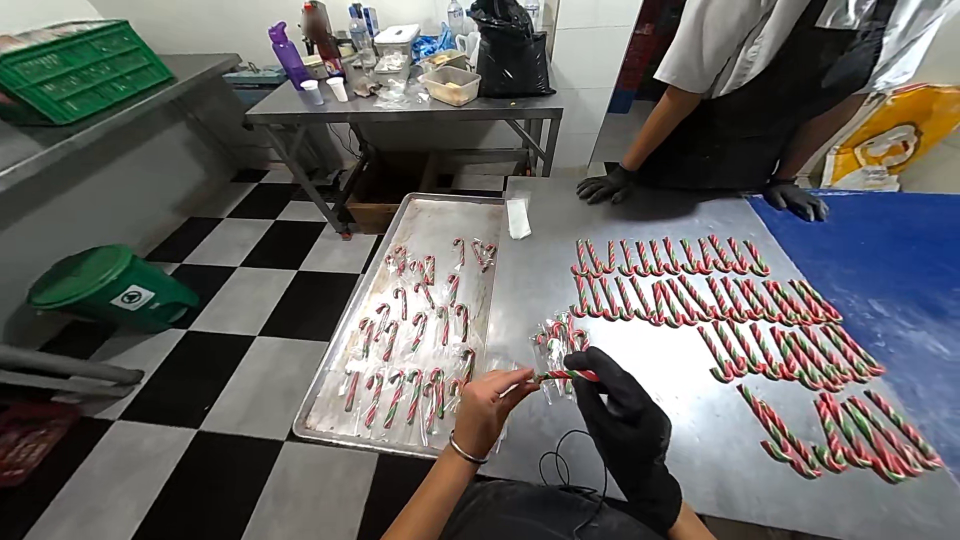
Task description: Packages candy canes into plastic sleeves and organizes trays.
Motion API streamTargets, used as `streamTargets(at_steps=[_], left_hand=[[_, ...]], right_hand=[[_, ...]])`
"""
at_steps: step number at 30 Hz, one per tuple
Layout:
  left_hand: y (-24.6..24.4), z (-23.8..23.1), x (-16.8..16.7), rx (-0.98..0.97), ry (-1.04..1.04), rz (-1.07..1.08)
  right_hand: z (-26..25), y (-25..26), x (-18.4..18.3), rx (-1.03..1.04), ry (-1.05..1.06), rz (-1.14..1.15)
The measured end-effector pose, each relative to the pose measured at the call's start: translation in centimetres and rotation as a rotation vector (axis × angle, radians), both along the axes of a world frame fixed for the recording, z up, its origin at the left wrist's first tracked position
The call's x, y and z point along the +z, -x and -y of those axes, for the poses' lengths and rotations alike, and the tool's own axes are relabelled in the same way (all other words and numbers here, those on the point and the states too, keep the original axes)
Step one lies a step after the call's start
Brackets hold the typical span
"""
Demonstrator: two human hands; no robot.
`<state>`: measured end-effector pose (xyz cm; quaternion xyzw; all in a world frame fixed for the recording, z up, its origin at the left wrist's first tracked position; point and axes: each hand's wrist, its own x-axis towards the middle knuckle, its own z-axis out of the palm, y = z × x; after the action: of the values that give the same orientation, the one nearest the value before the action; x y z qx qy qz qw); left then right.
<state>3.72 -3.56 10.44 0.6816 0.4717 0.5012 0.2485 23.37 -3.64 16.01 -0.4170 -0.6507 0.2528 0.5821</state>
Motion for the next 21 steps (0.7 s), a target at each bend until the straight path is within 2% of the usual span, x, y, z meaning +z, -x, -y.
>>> streamTargets(at_steps=[5, 7, 9, 11, 13, 14, 15, 16, 17, 19, 21], left_hand=[[-0.8, 0.1, 0.6, -0.027, -0.135, -0.039], [-1.2, 0.4, 0.7, -0.001, -0.162, -0.003], [-1.8, 0.9, 0.4, 0.048, -0.102, 0.037], [-2.5, 1.8, 0.1, -0.006, -0.031, 0.07], [-3.3, 2.6, 0.0, -0.141, -0.064, 0.05], [-3.6, 2.7, 0.1, -0.196, -0.088, 0.047], [-3.7, 2.6, 0.1, -0.21, -0.087, 0.068], [-3.4, 2.3, -0.1, -0.168, -0.052, 0.098], [-2.8, 1.7, -0.4, -0.067, 0.021, 0.114], [-0.7, -0.3, -2.1, 0.214, 0.314, 0.062], [1.7, -2.8, -4.9, 0.339, 0.636, -0.062]], right_hand=[[0.1, 0.8, -2.0, 0.026, 0.015, 0.06], [0.3, 0.7, -3.1, 0.03, 0.007, 0.332], [0.7, 0.4, -3.4, 0.117, 0.175, 0.609], [1.2, 0.0, -0.5, 0.258, 0.51, 0.6], [1.3, 0.1, 6.3, 0.339, 0.842, 0.47], [1.4, -0.2, 7.1, 0.328, 0.856, 0.427], [1.8, -1.0, 4.6, 0.293, 0.713, 0.375], [1.7, -2.0, 0.0, 0.219, 0.498, 0.325], [1.3, -2.8, -3.0, 0.132, 0.411, 0.289], [-0.3, -3.8, -4.9, -0.061, 0.42, 0.243], [-2.6, -4.2, -6.3, -0.183, 0.492, 0.136]])
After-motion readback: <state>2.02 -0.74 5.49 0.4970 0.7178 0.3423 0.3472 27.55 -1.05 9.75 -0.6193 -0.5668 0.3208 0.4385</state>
